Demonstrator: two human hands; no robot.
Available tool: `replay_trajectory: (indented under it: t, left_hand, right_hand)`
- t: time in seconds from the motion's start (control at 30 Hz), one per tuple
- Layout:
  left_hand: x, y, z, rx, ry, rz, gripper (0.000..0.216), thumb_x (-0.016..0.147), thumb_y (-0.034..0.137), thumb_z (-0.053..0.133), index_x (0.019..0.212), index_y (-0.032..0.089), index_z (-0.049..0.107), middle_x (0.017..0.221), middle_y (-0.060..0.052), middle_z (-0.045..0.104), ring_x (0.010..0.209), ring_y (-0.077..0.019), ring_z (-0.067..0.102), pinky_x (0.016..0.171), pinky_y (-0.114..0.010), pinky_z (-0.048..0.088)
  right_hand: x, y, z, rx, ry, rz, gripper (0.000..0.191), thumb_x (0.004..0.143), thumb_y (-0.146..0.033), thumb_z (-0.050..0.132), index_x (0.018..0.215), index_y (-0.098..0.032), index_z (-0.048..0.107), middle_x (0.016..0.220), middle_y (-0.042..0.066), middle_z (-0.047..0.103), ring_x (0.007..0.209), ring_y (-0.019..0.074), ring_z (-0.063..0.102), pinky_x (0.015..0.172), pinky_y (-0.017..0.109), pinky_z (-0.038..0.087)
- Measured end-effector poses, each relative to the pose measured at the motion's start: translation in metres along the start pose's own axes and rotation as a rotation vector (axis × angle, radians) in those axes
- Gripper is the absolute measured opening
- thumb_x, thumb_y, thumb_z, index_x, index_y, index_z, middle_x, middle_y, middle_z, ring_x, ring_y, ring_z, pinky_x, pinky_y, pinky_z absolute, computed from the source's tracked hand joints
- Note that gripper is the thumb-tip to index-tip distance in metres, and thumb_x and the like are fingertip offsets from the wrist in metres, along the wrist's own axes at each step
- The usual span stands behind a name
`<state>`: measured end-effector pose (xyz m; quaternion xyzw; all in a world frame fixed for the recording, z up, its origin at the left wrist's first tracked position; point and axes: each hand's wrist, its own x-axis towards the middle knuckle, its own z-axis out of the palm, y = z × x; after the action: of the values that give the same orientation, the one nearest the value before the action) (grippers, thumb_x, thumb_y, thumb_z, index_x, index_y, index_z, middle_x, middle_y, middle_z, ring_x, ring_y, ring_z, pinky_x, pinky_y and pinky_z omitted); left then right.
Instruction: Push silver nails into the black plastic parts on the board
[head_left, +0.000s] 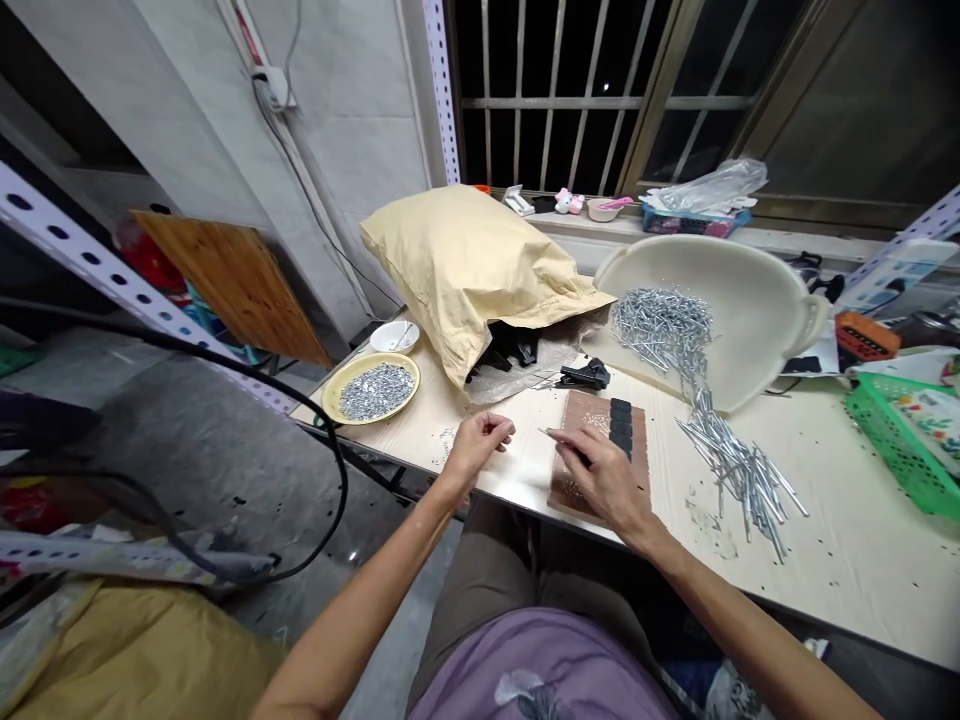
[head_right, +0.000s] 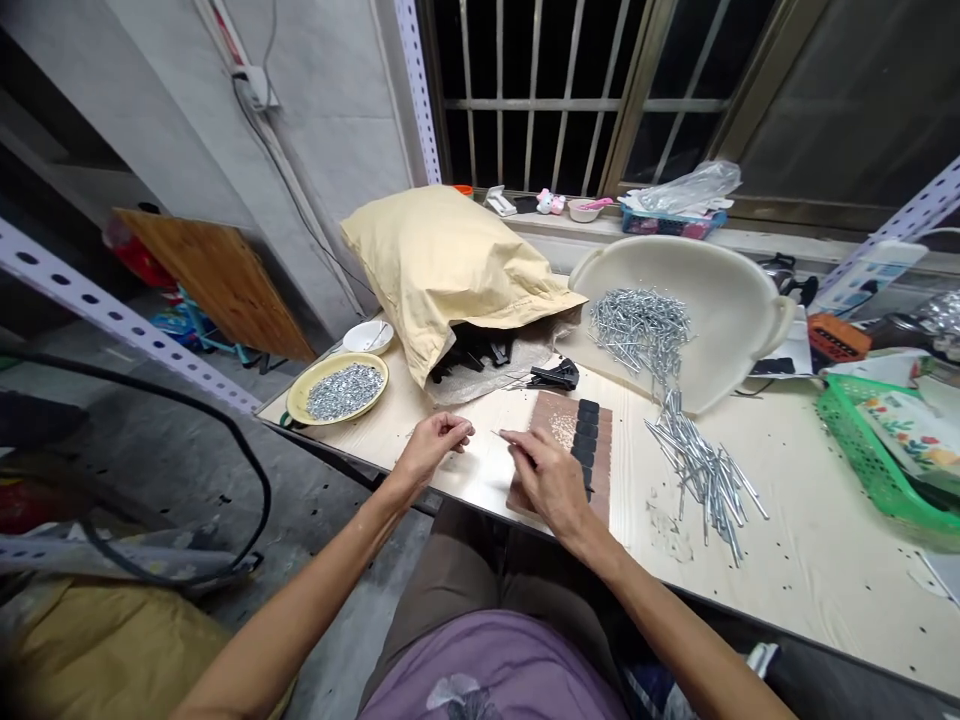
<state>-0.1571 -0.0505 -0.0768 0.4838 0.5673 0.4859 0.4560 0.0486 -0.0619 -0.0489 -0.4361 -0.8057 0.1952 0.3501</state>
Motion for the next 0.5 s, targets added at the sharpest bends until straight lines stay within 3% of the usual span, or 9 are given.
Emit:
replay_trajectory:
  t: [0.07, 0.17, 0.5]
  left_hand:
    - [-0.009, 0.011, 0.013, -0.279, -0.034, -0.056, 0.025, 0.073, 0.035, 0.067, 0.08, 0.012, 0.06, 0.076, -0.004, 0.063, 0.065, -0.0118, 0.057, 0.06, -0.025, 0.047]
    - [-0.019, 0.022, 0.027, -0.476, -0.028, -0.089, 0.028, 0.069, 0.034, 0.072, 0.081, 0.012, 0.06, 0.07, -0.002, 0.063, 0.061, -0.0099, 0.057, 0.06, -0.024, 0.048]
    - [-0.019, 0.024, 0.038, -0.443, -0.018, -0.047, 0.026, 0.07, 0.033, 0.072, 0.081, 0.01, 0.065, 0.073, -0.003, 0.065, 0.063, -0.0097, 0.059, 0.064, -0.024, 0.05]
  right_hand:
    - [0.003, -0.006, 0.005, -0.076, -0.021, -0.002, 0.028, 0.093, -0.027, 0.045, 0.115, -0.03, 0.061, 0.088, 0.001, 0.061, 0.076, 0.0134, 0.06, 0.069, 0.024, 0.045]
    - [0.004, -0.01, 0.008, -0.199, -0.013, 0.004, 0.029, 0.093, -0.03, 0.043, 0.117, -0.032, 0.061, 0.083, 0.001, 0.059, 0.07, 0.0128, 0.058, 0.062, 0.023, 0.043]
    - [-0.002, -0.007, -0.002, -0.332, -0.038, 0.041, 0.031, 0.095, -0.028, 0.039, 0.119, -0.032, 0.058, 0.088, 0.002, 0.062, 0.076, 0.0133, 0.06, 0.064, 0.022, 0.042]
